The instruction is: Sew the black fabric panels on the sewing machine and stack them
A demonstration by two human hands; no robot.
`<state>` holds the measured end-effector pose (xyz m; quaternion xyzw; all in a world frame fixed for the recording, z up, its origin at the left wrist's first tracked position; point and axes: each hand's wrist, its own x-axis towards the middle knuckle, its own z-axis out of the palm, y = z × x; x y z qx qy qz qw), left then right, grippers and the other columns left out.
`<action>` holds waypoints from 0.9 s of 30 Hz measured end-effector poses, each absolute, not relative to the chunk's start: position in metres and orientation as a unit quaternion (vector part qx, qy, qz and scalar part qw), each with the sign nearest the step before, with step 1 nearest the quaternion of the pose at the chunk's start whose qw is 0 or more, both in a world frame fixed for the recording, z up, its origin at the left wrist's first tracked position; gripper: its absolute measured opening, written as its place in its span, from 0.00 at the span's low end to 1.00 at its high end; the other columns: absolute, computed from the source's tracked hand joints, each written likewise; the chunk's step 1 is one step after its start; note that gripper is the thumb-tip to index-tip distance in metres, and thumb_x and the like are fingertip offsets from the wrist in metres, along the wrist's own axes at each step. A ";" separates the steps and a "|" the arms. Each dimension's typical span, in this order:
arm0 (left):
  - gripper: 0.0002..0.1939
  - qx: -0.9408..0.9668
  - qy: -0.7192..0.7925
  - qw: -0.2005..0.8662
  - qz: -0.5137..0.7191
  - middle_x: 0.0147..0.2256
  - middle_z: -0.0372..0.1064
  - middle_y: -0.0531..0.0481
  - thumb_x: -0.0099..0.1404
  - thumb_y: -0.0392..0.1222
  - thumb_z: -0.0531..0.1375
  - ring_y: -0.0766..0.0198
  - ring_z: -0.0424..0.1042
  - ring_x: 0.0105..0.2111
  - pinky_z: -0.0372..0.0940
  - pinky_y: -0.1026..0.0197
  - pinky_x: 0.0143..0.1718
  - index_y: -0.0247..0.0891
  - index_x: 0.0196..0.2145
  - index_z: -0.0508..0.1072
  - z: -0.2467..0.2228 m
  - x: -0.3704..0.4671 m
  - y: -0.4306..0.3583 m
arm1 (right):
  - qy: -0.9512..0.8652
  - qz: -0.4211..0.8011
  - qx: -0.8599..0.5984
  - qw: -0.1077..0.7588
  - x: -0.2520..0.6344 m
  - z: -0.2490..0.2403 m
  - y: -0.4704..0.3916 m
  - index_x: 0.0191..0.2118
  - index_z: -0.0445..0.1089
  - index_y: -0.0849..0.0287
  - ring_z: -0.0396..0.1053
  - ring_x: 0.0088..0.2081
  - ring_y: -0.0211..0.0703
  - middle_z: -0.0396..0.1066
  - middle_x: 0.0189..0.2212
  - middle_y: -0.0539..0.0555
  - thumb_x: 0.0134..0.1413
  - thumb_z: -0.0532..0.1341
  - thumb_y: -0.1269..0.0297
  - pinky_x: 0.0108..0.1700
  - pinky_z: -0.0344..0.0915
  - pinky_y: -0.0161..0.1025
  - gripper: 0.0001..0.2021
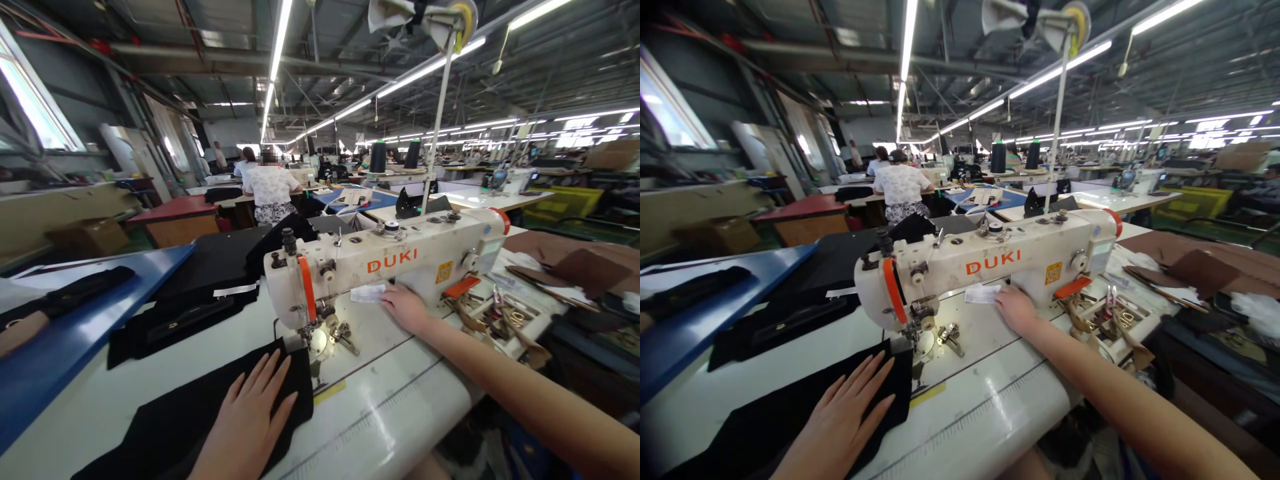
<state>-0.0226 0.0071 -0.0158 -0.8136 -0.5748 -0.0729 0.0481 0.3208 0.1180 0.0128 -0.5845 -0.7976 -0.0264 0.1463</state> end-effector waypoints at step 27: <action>0.24 -0.843 -0.387 0.241 -0.285 0.57 0.66 0.40 0.68 0.39 0.53 0.53 0.64 0.58 0.51 0.47 0.62 0.37 0.61 0.60 0.008 -0.019 -0.016 | -0.825 0.027 -0.509 0.244 0.287 0.030 0.050 0.35 0.75 0.61 0.71 0.39 0.45 0.75 0.34 0.55 0.60 0.57 0.72 0.41 0.64 0.37 0.08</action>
